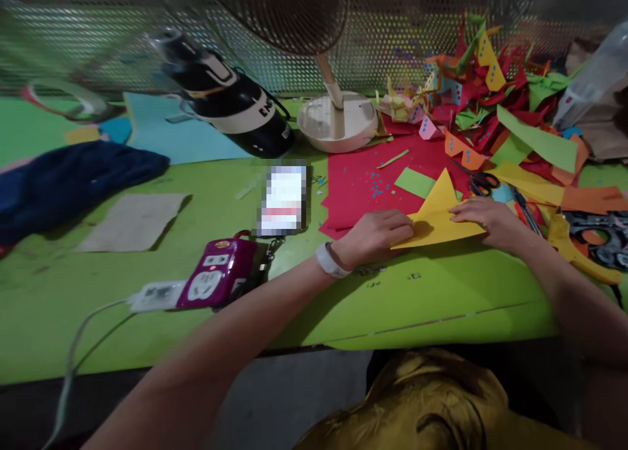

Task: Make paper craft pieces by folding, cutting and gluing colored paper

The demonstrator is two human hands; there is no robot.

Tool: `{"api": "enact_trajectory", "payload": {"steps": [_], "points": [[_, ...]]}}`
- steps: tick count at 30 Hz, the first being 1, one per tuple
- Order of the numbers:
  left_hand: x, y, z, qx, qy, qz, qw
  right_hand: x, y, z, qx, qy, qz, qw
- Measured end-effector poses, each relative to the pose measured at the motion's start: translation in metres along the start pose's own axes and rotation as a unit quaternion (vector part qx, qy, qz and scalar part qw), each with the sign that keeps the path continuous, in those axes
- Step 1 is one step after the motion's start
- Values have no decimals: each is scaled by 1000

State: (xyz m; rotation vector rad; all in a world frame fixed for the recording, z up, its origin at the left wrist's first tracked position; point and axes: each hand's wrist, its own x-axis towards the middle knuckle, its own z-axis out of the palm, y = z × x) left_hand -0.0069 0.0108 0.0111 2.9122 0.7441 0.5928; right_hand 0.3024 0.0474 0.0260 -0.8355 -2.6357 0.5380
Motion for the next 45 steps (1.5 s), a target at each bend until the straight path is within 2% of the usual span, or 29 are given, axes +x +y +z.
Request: {"api": "enact_trajectory", "payload": {"steps": [6, 8, 10, 11, 15, 17, 22, 30, 32, 34, 36, 39, 41, 45], "points": [[-4, -7, -2, -84, 36, -72, 993, 8, -15, 6, -6, 38, 30, 999], [-4, -8, -5, -109, 27, -82, 990, 12, -18, 7, 23, 40, 34, 998], [-4, -7, -9, -138, 46, -111, 983, 16, -18, 9, 45, 48, 54, 996], [-4, -5, -11, -157, 64, -135, 976, 17, -18, 9, 52, 42, 65, 996], [-3, -1, -17, -266, 52, -213, 939, 19, -18, 11, 73, 37, 97, 992], [-3, -1, -15, -288, 79, -246, 922, 20, -21, 11, 82, 41, 114, 989], [-2, -5, -8, -298, 90, -272, 911, 24, -26, 15, 69, 63, 147, 985], [1, -6, -8, -207, 121, -270, 933, 27, -27, 28, -39, 138, 201, 969], [0, -6, -7, -195, 116, -265, 937, 26, -35, 24, -59, 171, 195, 964], [0, -6, -7, -190, 114, -260, 940, 25, -46, 16, -80, 198, 153, 965], [0, -5, -8, -186, 114, -264, 940, 22, -58, 10, -81, 159, 85, 980], [0, -4, -9, -191, 106, -288, 932, 15, -71, 10, -60, 36, 4, 998], [1, -2, -9, -211, 108, -308, 921, 10, -75, 17, -55, -2, -12, 998], [2, -1, -8, -233, 117, -322, 910, 1, -74, 30, -84, -34, -20, 996]]}}
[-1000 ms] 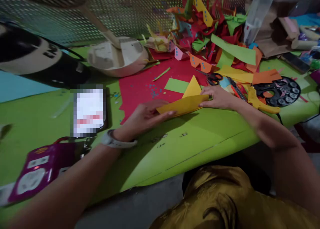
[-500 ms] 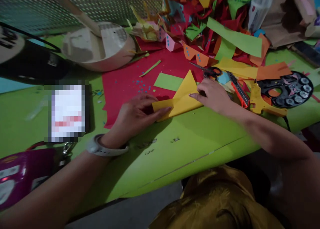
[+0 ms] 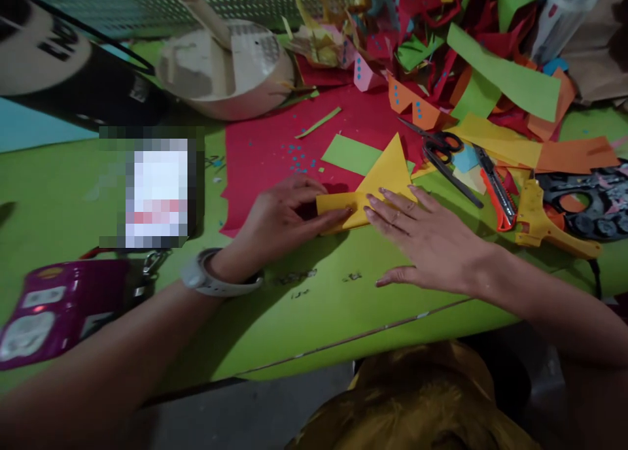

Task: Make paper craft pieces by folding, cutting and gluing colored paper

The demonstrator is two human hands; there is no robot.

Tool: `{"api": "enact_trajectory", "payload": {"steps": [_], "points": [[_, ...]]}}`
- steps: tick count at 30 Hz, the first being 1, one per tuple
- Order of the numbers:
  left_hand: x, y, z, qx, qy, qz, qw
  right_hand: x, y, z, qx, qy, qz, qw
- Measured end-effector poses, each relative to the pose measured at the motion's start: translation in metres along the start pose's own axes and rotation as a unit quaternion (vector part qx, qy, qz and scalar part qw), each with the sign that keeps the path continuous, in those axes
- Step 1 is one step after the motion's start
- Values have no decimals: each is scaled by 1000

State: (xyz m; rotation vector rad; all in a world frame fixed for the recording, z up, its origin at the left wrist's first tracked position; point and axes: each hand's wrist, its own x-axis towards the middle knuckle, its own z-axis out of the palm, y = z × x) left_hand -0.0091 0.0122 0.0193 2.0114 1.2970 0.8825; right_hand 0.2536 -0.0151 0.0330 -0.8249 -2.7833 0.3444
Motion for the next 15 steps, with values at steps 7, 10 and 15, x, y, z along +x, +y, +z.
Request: {"api": "enact_trajectory", "payload": {"steps": [7, 10, 15], "points": [[-3, -3, -2, 99, -5, 25, 995, -4, 2, 4, -30, -40, 2, 999], [-11, 8, -4, 224, 28, 63, 972, -1, 1, 0, -37, -77, 13, 996], [-31, 24, 6, 304, -101, 222, 921, 6, -2, -7, -68, -134, 24, 988]]}}
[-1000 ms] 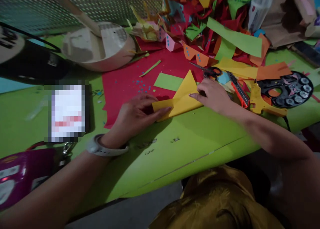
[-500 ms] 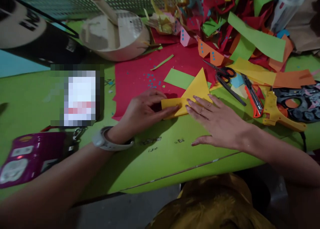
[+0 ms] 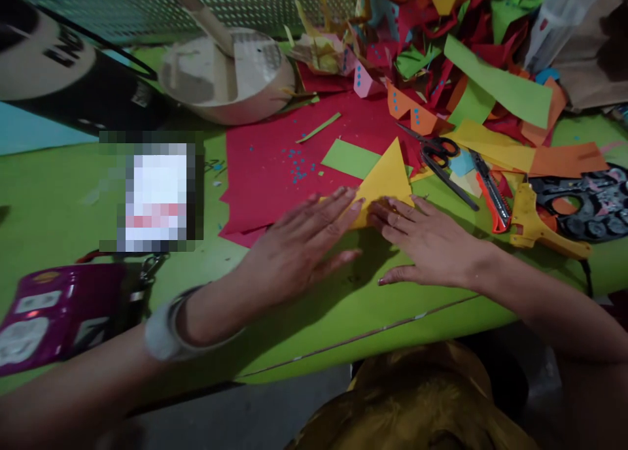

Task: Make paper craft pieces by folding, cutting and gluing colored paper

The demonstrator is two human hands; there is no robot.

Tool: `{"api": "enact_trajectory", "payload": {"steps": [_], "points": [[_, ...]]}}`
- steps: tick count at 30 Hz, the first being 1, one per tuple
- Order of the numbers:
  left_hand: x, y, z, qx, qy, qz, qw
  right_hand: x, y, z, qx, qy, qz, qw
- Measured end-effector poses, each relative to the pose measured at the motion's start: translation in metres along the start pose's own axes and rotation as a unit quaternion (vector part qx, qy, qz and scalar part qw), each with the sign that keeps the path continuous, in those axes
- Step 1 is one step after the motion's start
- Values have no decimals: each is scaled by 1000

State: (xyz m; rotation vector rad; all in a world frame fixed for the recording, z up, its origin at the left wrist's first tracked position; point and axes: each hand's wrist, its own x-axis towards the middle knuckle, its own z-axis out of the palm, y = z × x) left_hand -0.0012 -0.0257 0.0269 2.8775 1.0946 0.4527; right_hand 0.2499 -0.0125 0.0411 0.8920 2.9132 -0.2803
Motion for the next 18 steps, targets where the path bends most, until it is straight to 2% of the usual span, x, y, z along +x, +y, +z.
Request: {"api": "enact_trajectory", "payload": {"steps": [5, 11, 18], "points": [[-11, 8, 19, -10, -59, 20, 998, 1, 6, -5, -1, -1, -6, 1000], [-16, 7, 25, -14, -36, 16, 999, -9, 2, -16, -20, 21, 13, 1000], [-16, 9, 28, -21, -12, 5, 1000, -18, 9, 9, -24, 19, 46, 998]]}}
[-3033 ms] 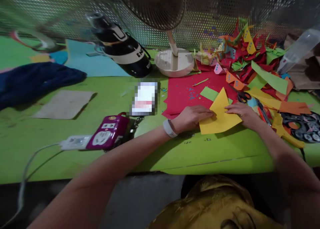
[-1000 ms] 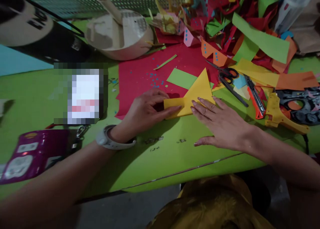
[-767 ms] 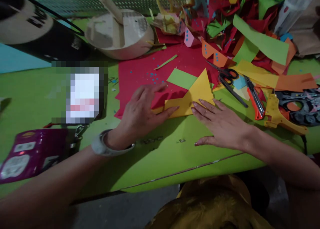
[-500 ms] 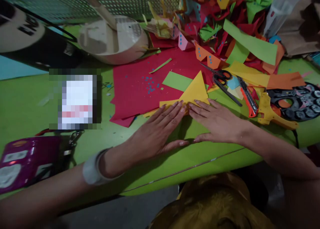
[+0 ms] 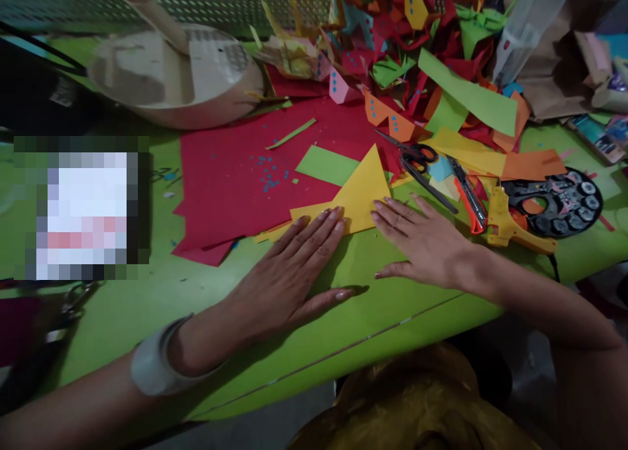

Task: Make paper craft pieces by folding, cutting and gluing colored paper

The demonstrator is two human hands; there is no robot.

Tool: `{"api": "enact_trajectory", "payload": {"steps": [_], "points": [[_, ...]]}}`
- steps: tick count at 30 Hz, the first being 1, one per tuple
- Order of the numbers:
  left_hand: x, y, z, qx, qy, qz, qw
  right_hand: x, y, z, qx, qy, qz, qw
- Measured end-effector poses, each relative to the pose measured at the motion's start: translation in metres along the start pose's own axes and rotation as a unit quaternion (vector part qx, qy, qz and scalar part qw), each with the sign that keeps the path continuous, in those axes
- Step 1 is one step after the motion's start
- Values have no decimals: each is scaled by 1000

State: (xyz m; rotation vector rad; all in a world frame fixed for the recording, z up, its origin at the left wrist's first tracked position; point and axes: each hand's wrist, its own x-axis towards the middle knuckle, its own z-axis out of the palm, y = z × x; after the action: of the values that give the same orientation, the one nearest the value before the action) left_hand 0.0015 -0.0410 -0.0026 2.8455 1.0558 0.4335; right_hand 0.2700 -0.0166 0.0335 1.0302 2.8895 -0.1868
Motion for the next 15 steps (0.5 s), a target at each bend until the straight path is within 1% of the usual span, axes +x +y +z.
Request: {"api": "enact_trajectory", "payload": {"steps": [4, 12, 15], "points": [[0, 0, -2, -5, -12, -5, 1000, 0, 5, 9, 16, 14, -2, 1000], [-1, 1, -4, -8, -27, -11, 1000, 1, 2, 6, 34, 25, 2, 999], [-1, 0, -4, -5, -29, -8, 1000, 0, -2, 5, 25, 45, 3, 999]]}}
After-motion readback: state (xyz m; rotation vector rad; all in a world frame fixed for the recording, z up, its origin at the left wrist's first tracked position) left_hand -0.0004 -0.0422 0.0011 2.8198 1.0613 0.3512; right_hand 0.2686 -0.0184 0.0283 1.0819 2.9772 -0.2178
